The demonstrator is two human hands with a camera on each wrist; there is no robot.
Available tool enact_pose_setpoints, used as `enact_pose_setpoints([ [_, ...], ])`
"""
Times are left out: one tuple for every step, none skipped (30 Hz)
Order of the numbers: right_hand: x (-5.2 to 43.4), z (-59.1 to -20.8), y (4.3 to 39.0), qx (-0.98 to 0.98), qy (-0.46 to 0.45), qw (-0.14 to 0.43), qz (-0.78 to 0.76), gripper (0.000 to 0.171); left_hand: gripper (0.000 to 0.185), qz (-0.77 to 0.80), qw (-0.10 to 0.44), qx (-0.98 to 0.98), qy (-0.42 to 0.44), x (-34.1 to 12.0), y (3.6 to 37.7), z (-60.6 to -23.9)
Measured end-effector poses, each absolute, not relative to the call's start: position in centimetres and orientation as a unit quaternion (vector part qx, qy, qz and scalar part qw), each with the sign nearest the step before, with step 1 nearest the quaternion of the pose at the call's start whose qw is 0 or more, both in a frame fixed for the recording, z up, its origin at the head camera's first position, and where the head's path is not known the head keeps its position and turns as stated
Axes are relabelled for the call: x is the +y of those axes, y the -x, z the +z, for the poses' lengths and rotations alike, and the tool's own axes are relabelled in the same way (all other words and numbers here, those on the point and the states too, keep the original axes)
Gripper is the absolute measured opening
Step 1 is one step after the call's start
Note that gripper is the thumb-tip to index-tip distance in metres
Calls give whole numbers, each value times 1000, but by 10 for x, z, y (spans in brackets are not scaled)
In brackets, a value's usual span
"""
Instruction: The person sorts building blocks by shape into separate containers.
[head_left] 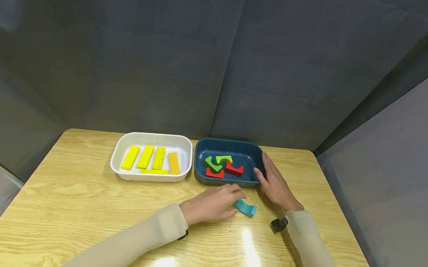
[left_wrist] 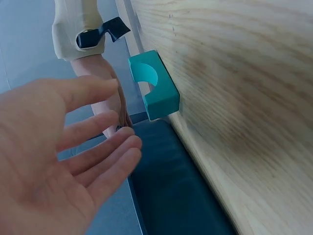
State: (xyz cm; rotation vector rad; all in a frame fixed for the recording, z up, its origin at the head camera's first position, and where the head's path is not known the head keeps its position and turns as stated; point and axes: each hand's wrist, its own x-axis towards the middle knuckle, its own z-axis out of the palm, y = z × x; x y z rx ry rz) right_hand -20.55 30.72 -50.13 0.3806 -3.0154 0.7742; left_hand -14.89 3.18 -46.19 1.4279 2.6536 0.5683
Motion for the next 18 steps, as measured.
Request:
enact_pose_setpoints([
  [307, -501, 205, -961, -121, 3, 247, 76, 48, 183, 42, 865, -465, 34, 149, -462],
  [307, -500, 205, -962, -121, 3, 246, 76, 48, 182, 46, 865, -465, 36, 150, -462],
  [307, -500, 205, -962, -121, 4, 246, 76, 48, 180, 49, 865, -466, 38, 151, -463],
  [307, -500, 205, -962, -121, 3, 245, 76, 49, 177, 52, 865, -466, 40, 151, -464],
  [307, -500, 204, -962, -119, 4, 245, 76, 49, 175, 54, 865, -467, 42, 152, -465],
  [307, -500, 204, -962, -119, 4, 244, 76, 50, 173, 55, 865, -469, 43, 153, -466],
  [307, -500, 204, -963, -118, 4, 244, 76, 50, 171, 55, 865, -469, 45, 153, -467],
  [307, -500, 205, -963, -117, 3, 243, 76, 50, 169, 56, 865, -470, 47, 154, -469],
  [306, -500, 205, -963, -116, 3, 243, 76, 50, 167, 56, 865, -470, 48, 154, -470],
  [306, -500, 205, -963, -116, 1, 244, 77, 49, 166, 55, 864, -471, 50, 155, -471],
  [306, -500, 205, -963, -115, 1, 244, 77, 49, 166, 55, 864, -472, 51, 155, -472],
  [306, -500, 206, -963, -115, -1, 244, 77, 48, 164, 56, 863, -474, 53, 155, -473],
  [306, -500, 206, -963, -114, -2, 244, 77, 48, 163, 56, 863, -475, 54, 155, -474],
  [306, -500, 206, -963, -114, -2, 245, 77, 47, 162, 58, 862, -476, 56, 155, -475],
  [306, -500, 206, -963, -114, -3, 244, 77, 47, 161, 59, 862, -478, 57, 155, -476],
  [307, -500, 206, -963, -114, -3, 245, 77, 47, 160, 61, 861, -478, 59, 155, -476],
  [307, -500, 206, -963, -114, -2, 244, 77, 47, 158, 62, 861, -479, 60, 154, -477],
  [307, -500, 206, -963, -114, -2, 245, 77, 47, 156, 63, 861, -480, 61, 154, -477],
])
